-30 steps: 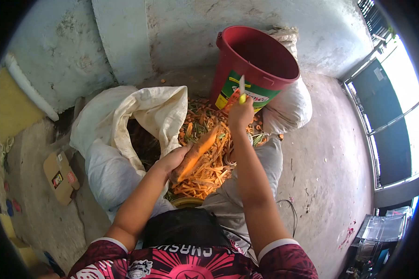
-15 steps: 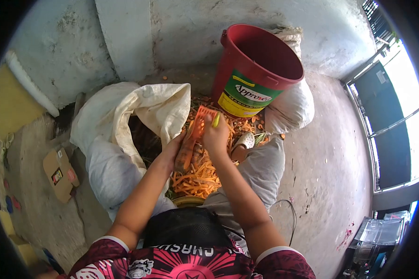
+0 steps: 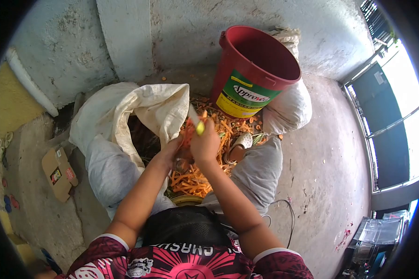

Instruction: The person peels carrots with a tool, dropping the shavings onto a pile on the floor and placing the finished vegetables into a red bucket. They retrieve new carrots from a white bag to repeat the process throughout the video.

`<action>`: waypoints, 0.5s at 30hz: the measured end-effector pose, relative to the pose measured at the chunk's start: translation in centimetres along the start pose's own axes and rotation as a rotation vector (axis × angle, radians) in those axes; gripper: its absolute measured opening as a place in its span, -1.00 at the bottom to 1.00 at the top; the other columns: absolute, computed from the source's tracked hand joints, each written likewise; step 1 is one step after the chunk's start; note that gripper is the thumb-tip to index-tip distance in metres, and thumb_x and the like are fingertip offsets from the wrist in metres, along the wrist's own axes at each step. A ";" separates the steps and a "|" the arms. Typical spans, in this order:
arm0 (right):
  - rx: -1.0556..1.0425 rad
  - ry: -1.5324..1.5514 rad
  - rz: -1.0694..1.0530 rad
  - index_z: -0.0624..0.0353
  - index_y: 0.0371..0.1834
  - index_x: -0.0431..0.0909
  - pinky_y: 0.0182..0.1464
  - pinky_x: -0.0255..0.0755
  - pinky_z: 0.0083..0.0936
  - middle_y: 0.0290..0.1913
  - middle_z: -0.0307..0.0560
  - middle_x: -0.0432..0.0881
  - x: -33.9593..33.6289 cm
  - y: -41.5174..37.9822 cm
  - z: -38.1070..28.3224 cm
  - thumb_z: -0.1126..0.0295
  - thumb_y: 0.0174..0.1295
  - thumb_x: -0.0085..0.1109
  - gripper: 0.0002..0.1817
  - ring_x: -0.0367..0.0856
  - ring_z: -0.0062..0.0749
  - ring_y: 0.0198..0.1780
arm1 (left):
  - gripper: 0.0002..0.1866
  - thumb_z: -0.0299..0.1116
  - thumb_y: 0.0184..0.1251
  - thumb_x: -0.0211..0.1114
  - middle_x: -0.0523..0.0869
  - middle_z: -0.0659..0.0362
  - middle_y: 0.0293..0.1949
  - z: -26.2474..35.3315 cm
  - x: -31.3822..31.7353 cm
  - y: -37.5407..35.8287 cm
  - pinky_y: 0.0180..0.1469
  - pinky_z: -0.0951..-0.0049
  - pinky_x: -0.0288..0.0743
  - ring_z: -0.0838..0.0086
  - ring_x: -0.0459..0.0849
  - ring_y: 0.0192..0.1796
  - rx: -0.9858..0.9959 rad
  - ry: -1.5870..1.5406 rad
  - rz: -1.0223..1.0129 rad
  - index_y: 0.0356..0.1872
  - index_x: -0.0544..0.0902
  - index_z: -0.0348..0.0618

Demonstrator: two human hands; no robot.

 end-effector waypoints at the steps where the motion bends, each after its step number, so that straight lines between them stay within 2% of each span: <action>1: 0.053 -0.018 0.046 0.19 -0.22 0.37 -0.36 0.34 -0.24 -0.47 0.16 0.52 0.1 1.2 1.5 0.49 -0.05 0.05 -0.73 0.51 0.07 -0.37 | -0.64 -0.12 0.32 -0.23 0.58 0.16 -0.39 -0.9 0.2 0.3 -0.50 0.53 0.47 0.49 0.57 -0.44 -0.034 -0.084 -0.084 -0.16 0.44 -0.15; 3: 0.018 -0.119 0.096 0.17 -0.17 0.34 -0.35 0.35 -0.23 -0.45 0.17 0.53 -0.7 3.3 3.0 0.48 -0.06 0.05 -0.68 0.51 0.06 -0.37 | -0.59 -0.08 0.33 -0.28 0.56 0.13 -0.44 -2.7 0.8 0.9 -0.51 0.51 0.47 0.45 0.56 -0.47 -0.104 -0.250 -0.250 -0.17 0.42 -0.17; 4: -0.035 -0.126 0.145 0.18 -0.17 0.34 -0.35 0.35 -0.23 -0.44 0.17 0.53 -1.0 3.7 3.0 0.48 -0.07 0.05 -0.68 0.51 0.06 -0.37 | -0.59 -0.07 0.34 -0.30 0.52 0.13 -0.50 -2.2 1.4 0.1 -0.53 0.53 0.45 0.46 0.52 -0.51 -0.106 -0.170 -0.088 -0.22 0.41 -0.18; 7: -0.116 -0.092 0.316 0.19 -0.20 0.36 -0.32 0.32 -0.22 -0.41 0.17 0.52 -2.0 5.6 3.9 0.46 0.01 0.02 -0.75 0.49 0.07 -0.32 | -0.58 -0.06 0.34 -0.33 0.48 0.15 -0.54 -0.8 2.6 -1.1 -0.56 0.55 0.40 0.47 0.46 -0.56 -0.104 -0.076 -0.018 -0.25 0.39 -0.18; 8: -0.129 -0.069 0.373 0.20 -0.21 0.37 -0.30 0.30 -0.21 -0.40 0.17 0.52 -2.5 6.2 4.1 0.45 0.05 0.00 -0.79 0.48 0.07 -0.30 | -0.55 0.00 0.33 -0.34 0.44 0.18 -0.57 -1.9 1.8 0.1 -0.57 0.55 0.37 0.49 0.40 -0.58 -0.101 -0.108 -0.087 -0.26 0.38 -0.17; 11: 0.000 -0.082 0.408 0.21 -0.21 0.38 -0.30 0.30 -0.22 -0.40 0.18 0.52 -3.8 8.8 5.1 0.40 0.08 -0.01 -0.78 0.48 0.08 -0.29 | -0.52 0.06 0.31 -0.33 0.40 0.23 -0.60 -3.6 2.0 0.4 -0.57 0.55 0.34 0.50 0.35 -0.61 -0.166 -0.110 -0.180 -0.27 0.38 -0.15; 12: 0.017 -0.104 0.419 0.21 -0.21 0.37 -0.32 0.31 -0.23 -0.42 0.17 0.52 -4.1 9.8 6.0 0.41 0.06 -0.01 -0.78 0.49 0.06 -0.32 | -0.49 0.10 0.29 -0.29 0.46 0.20 -0.54 -2.9 3.1 -1.2 -0.51 0.54 0.39 0.50 0.43 -0.51 -0.257 -0.146 -0.289 -0.24 0.40 -0.16; 15: 0.025 -0.149 0.444 0.21 -0.21 0.37 -0.37 0.33 -0.24 -0.47 0.14 0.53 -4.3 11.5 8.7 0.40 0.05 0.00 -0.77 0.50 0.04 -0.38 | -0.50 0.07 0.29 -0.24 0.54 0.14 -0.43 -0.8 1.4 -1.7 -0.43 0.55 0.43 0.49 0.52 -0.35 -0.114 0.140 0.081 -0.17 0.42 -0.20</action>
Point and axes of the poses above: each hand's wrist, its own y-axis towards the middle knuckle, its own x-axis out of the palm, z = x × y, the point moved 6 cm from there along y, towards the middle knuckle
